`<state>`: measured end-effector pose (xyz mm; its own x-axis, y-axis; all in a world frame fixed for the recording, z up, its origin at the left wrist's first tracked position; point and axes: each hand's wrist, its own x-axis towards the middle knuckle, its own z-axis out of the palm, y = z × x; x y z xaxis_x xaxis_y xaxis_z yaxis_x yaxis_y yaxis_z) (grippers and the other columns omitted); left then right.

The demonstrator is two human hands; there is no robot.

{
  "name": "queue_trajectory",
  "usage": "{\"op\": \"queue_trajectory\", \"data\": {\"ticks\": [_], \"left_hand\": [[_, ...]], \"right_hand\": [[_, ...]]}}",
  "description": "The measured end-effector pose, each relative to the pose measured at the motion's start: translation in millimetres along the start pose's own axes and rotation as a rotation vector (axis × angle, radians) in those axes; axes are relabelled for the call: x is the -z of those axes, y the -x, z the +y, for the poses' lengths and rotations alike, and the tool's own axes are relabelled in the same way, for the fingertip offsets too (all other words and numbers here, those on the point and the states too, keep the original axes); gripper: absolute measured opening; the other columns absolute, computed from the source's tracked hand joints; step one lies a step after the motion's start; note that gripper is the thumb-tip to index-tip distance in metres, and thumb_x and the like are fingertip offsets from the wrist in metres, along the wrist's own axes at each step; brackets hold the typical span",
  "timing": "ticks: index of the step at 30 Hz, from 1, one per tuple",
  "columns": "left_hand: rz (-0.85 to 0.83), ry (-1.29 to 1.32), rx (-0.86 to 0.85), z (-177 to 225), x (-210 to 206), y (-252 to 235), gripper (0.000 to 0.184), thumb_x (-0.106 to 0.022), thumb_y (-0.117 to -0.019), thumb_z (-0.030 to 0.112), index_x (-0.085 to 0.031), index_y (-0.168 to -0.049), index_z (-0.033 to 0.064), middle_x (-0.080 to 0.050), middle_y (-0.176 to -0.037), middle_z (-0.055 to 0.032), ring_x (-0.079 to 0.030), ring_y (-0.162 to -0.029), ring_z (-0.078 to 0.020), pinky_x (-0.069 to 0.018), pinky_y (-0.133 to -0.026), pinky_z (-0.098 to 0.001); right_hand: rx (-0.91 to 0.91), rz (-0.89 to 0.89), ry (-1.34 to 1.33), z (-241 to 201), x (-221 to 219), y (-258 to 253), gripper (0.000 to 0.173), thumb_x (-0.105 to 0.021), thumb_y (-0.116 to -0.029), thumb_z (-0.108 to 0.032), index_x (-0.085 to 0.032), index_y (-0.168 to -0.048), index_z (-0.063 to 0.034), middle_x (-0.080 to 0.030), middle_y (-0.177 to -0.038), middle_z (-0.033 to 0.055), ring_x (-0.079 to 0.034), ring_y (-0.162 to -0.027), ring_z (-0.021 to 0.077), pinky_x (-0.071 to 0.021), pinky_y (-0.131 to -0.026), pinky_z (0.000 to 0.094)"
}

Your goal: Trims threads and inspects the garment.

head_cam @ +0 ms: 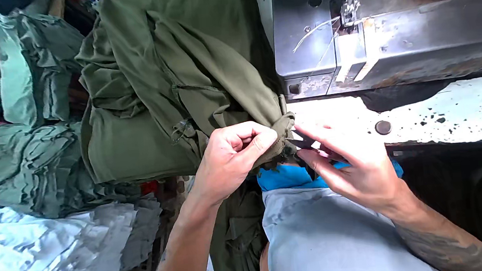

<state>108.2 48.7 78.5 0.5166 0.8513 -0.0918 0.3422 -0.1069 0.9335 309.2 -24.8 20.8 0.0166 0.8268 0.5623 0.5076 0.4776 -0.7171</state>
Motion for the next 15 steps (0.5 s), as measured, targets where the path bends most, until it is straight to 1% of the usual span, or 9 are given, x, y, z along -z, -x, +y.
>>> {"op": "queue_trajectory", "data": {"ticks": [3, 10, 13, 15], "left_hand": [[0.011, -0.048, -0.015, 2.2, -0.9, 0.0, 0.019, -0.058, -0.1, 0.007, -0.072, -0.088, 0.0114, -0.065, -0.068, 0.0074, -0.058, -0.056, 0.0021, -0.0481, -0.051, -0.0119], [0.024, -0.088, -0.041, 3.9, -1.9, 0.1, 0.018, -0.06, -0.0996, 0.009, -0.072, -0.087, 0.0123, -0.064, -0.067, 0.0084, -0.057, -0.056, 0.0026, -0.0467, -0.05, -0.0114], [0.026, -0.072, -0.053, 3.1, -2.4, -0.6, 0.017, -0.06, -0.0988, 0.007, -0.073, -0.088, 0.0105, -0.066, -0.069, 0.0085, -0.06, -0.059, 0.0031, -0.049, -0.053, -0.0111], [0.03, -0.07, -0.051, 3.5, -2.8, -0.5, 0.017, -0.06, -0.0984, 0.007, -0.073, -0.088, 0.0104, -0.066, -0.07, 0.0086, -0.06, -0.059, 0.0032, -0.0492, -0.053, -0.0111]], "right_hand": [[0.032, 0.001, 0.028, 2.1, -0.7, 0.9, 0.03, -0.068, -0.091, -0.01, -0.074, -0.119, -0.0002, -0.068, -0.089, 0.0105, -0.06, -0.071, 0.009, -0.0477, -0.06, 0.0201], [0.058, -0.011, 0.013, 3.9, -1.1, -2.0, 0.028, -0.068, -0.0908, -0.009, -0.075, -0.116, -0.0009, -0.067, -0.085, 0.0085, -0.06, -0.073, 0.0101, -0.0481, -0.065, 0.022], [0.06, -0.01, 0.02, 3.7, -1.2, -2.1, 0.028, -0.068, -0.0903, -0.009, -0.076, -0.116, -0.0011, -0.067, -0.085, 0.0083, -0.06, -0.073, 0.0098, -0.0477, -0.065, 0.0216], [0.061, -0.009, 0.021, 3.6, -1.6, -2.3, 0.028, -0.068, -0.0905, -0.008, -0.076, -0.116, -0.0009, -0.066, -0.085, 0.0081, -0.059, -0.073, 0.0095, -0.0472, -0.064, 0.021]]}}
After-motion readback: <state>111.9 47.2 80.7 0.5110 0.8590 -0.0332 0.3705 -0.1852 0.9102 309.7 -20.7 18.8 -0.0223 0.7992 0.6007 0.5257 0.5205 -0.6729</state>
